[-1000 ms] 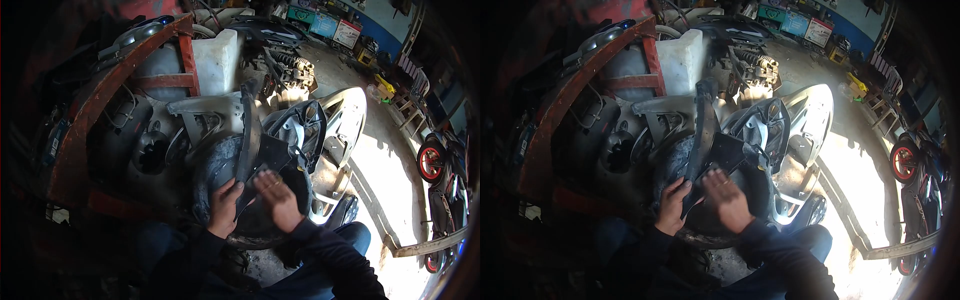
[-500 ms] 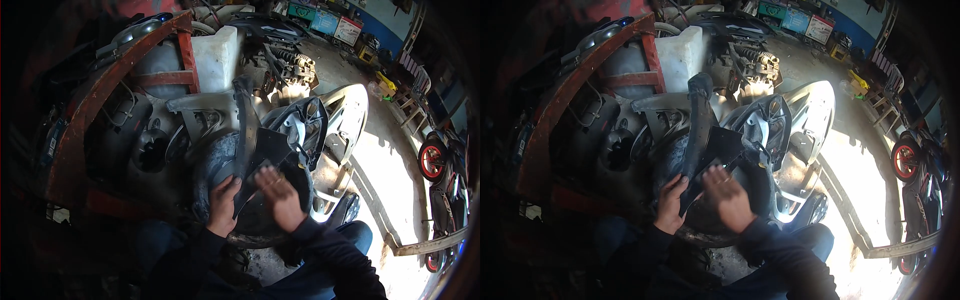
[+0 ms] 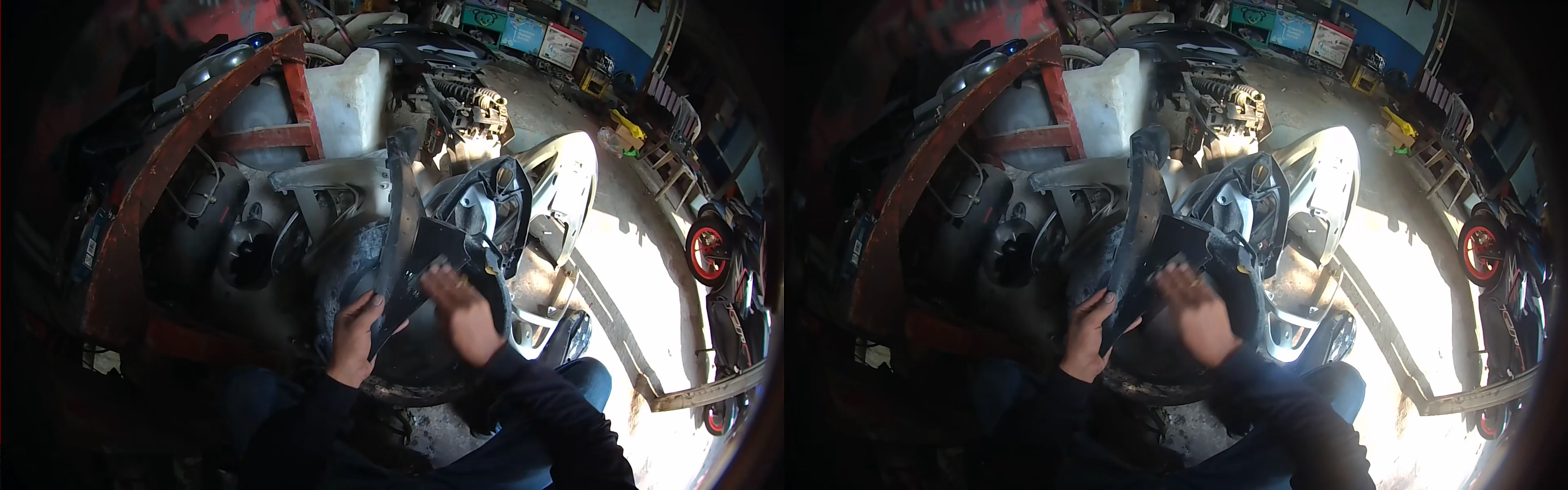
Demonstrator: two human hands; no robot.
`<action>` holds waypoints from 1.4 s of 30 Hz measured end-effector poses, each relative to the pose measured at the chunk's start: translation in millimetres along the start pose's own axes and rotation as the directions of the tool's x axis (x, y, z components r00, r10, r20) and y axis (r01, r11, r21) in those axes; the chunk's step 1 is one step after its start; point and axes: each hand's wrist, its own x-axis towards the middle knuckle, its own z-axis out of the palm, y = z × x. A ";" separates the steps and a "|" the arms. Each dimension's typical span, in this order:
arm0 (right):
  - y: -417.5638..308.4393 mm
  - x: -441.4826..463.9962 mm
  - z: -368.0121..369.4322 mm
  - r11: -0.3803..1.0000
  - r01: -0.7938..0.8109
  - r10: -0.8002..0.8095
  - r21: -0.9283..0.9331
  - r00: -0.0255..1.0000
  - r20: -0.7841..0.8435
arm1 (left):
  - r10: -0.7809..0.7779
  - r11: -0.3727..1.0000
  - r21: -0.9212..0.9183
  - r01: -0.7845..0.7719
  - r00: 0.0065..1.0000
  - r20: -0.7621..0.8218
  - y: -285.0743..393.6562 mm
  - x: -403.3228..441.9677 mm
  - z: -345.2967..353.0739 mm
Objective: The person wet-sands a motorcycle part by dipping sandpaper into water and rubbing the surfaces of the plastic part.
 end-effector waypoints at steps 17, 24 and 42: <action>56.8 31.2 19.4 0.910 -0.339 0.309 0.239 0.938 0.155 | 0.017 0.997 0.072 -0.020 0.999 0.044 -2.7 -5.4 -20.3; 48.4 41.3 27.2 0.954 -0.216 0.198 0.210 0.975 0.105 | 0.016 0.994 0.111 -0.019 1.000 0.023 -6.3 -8.5 -25.6; -0.6 28.5 34.1 0.999 -0.026 0.029 -0.039 0.996 0.085 | -0.004 0.980 0.197 -0.007 0.998 0.056 1.9 -19.1 -51.7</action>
